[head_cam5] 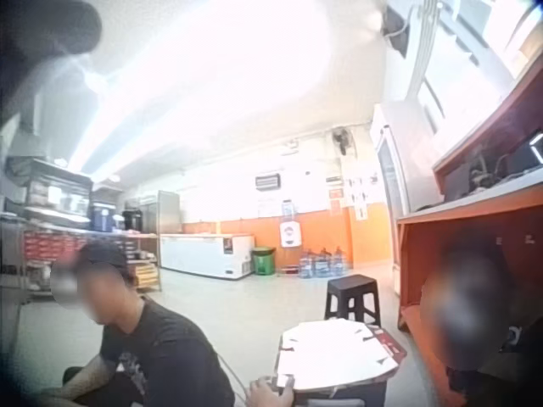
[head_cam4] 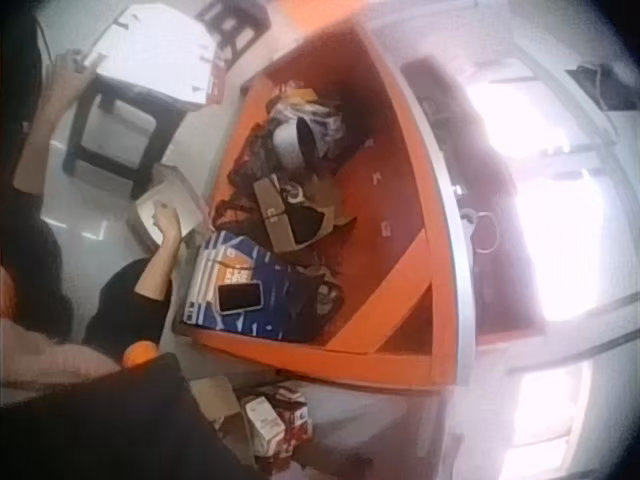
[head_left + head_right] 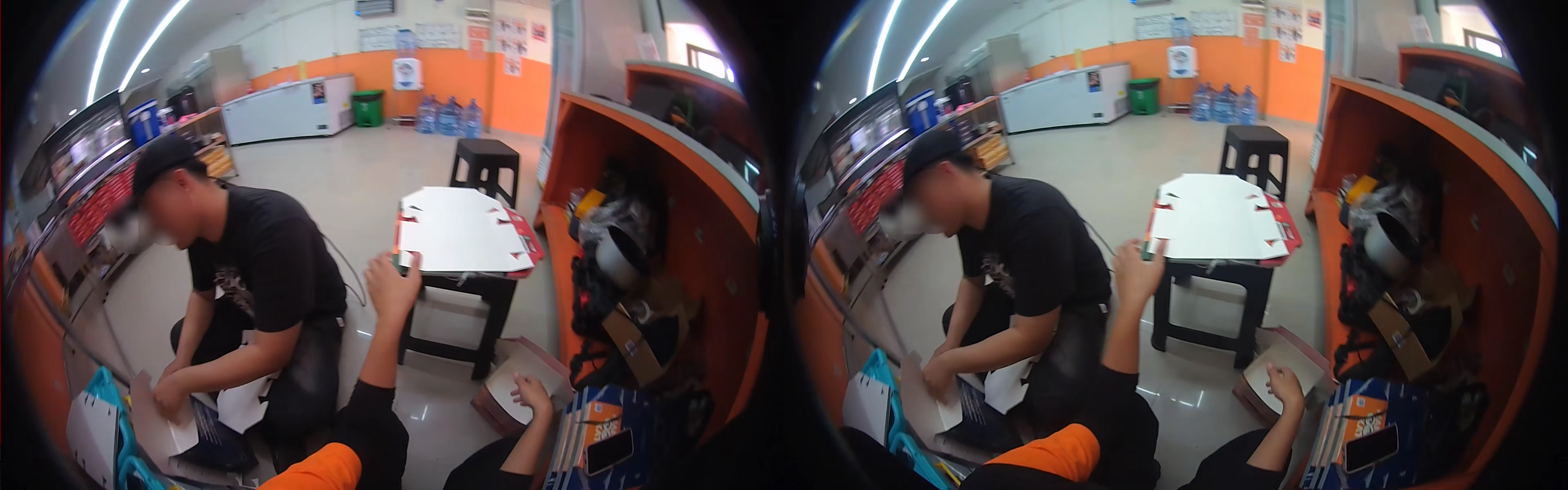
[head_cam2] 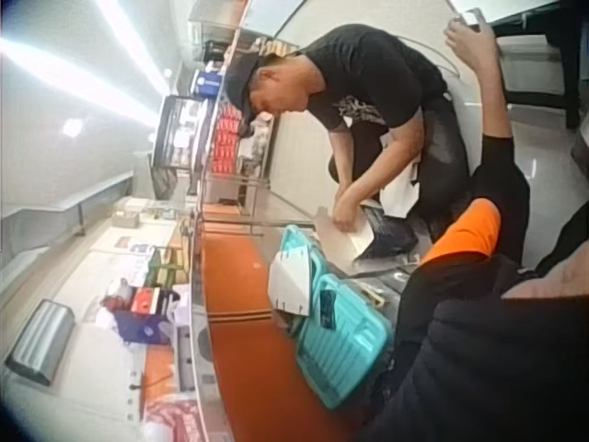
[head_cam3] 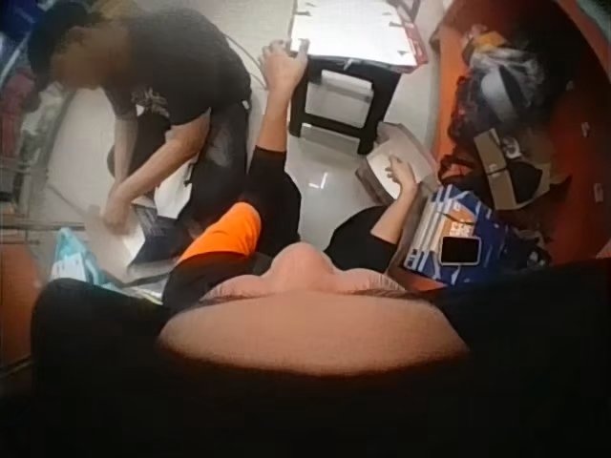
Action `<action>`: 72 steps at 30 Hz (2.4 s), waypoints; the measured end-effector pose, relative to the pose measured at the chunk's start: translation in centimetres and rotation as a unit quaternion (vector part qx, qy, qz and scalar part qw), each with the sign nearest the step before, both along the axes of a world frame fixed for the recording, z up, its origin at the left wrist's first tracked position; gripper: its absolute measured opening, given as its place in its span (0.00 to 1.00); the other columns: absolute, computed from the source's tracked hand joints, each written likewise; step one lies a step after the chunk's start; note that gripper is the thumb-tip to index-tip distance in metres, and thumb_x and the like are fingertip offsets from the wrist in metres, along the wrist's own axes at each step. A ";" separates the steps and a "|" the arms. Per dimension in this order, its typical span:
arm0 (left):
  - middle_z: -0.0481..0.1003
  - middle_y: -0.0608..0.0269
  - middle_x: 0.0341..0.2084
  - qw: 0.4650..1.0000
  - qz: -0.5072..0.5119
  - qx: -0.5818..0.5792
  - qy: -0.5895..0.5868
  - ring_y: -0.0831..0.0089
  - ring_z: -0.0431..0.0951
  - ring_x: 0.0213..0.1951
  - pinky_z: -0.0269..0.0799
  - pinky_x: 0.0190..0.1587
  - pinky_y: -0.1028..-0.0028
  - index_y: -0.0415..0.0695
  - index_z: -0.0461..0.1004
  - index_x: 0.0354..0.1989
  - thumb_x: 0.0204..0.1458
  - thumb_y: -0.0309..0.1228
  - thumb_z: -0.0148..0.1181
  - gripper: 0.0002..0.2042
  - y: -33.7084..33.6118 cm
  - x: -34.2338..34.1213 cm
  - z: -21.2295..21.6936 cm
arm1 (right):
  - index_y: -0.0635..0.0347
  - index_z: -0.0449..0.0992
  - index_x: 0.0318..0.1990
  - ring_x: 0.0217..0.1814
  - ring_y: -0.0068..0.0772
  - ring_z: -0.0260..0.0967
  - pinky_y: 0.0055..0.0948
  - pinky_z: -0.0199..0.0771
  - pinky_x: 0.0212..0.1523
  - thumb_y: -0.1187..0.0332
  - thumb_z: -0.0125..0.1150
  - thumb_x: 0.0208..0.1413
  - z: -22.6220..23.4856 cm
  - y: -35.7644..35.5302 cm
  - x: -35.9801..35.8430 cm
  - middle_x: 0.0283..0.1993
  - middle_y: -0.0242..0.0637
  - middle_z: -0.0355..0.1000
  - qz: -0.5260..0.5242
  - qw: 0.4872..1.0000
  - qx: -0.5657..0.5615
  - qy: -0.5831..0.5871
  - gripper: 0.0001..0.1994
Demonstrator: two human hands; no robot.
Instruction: The person folds flat cardboard packaging sheets into food boxes by hand while sitting on the floor alongside another person.
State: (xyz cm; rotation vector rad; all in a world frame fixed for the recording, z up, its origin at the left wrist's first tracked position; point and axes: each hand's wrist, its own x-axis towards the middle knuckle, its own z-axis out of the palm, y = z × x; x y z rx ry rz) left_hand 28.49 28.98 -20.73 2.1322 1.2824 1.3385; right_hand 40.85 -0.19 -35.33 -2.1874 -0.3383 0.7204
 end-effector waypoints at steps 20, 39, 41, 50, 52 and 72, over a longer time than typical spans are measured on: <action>0.70 0.39 0.29 0.963 -0.198 0.044 -0.176 0.43 0.71 0.31 0.65 0.35 0.56 0.37 0.56 0.43 0.54 0.30 0.41 0.12 -6.1 2.0 3.0 | 0.71 0.66 0.43 0.23 0.30 0.69 0.25 0.69 0.24 0.60 0.48 0.54 -2.5 -1.1 -0.5 0.28 0.46 0.71 0.094 0.993 0.073 -0.025 0.19; 0.60 0.49 0.37 0.864 -0.212 0.059 -0.452 0.65 0.62 0.40 0.57 0.47 0.72 0.33 0.54 0.44 0.58 0.33 0.33 0.13 -7.0 -1.2 3.8 | 0.63 0.64 0.50 0.40 0.31 0.68 0.29 0.64 0.44 0.45 0.33 0.57 3.5 0.8 -3.9 0.41 0.40 0.70 0.093 0.897 0.409 0.141 0.29; 0.60 0.51 0.38 0.885 -0.224 0.029 -0.407 0.66 0.62 0.41 0.57 0.47 0.71 0.34 0.54 0.45 0.58 0.32 0.32 0.13 -8.4 -2.0 1.5 | 0.61 0.59 0.54 0.46 0.33 0.66 0.31 0.61 0.49 0.41 0.30 0.56 5.5 1.5 -5.8 0.48 0.40 0.65 0.065 0.797 0.565 0.202 0.32; 0.62 0.49 0.48 0.678 -0.500 -0.284 -0.458 0.63 0.64 0.50 0.63 0.48 0.65 0.40 0.55 0.50 0.53 0.45 0.35 0.23 -6.4 -8.0 -5.5 | 0.63 0.67 0.47 0.44 0.24 0.66 0.23 0.66 0.43 0.69 0.53 0.52 6.3 1.3 -5.9 0.44 0.34 0.69 -0.054 0.778 0.610 0.143 0.15; 0.62 0.51 0.50 0.609 -0.492 -0.407 -0.470 0.62 0.65 0.50 0.62 0.48 0.64 0.43 0.56 0.53 0.50 0.51 0.35 0.28 -3.7 -8.9 -7.1 | 0.63 0.67 0.47 0.44 0.24 0.66 0.23 0.66 0.43 0.69 0.53 0.52 5.9 0.8 -5.8 0.43 0.34 0.69 -0.047 0.784 0.606 0.130 0.14; 0.63 0.39 0.44 0.936 -0.292 -0.194 0.017 0.44 0.64 0.46 0.60 0.47 0.61 0.36 0.50 0.53 0.45 0.25 0.45 0.24 -8.8 -5.2 -7.8 | 0.68 0.58 0.55 0.56 0.29 0.57 0.27 0.53 0.56 0.54 0.28 0.60 3.7 5.0 -7.5 0.52 0.40 0.63 -0.008 0.841 0.535 0.082 0.26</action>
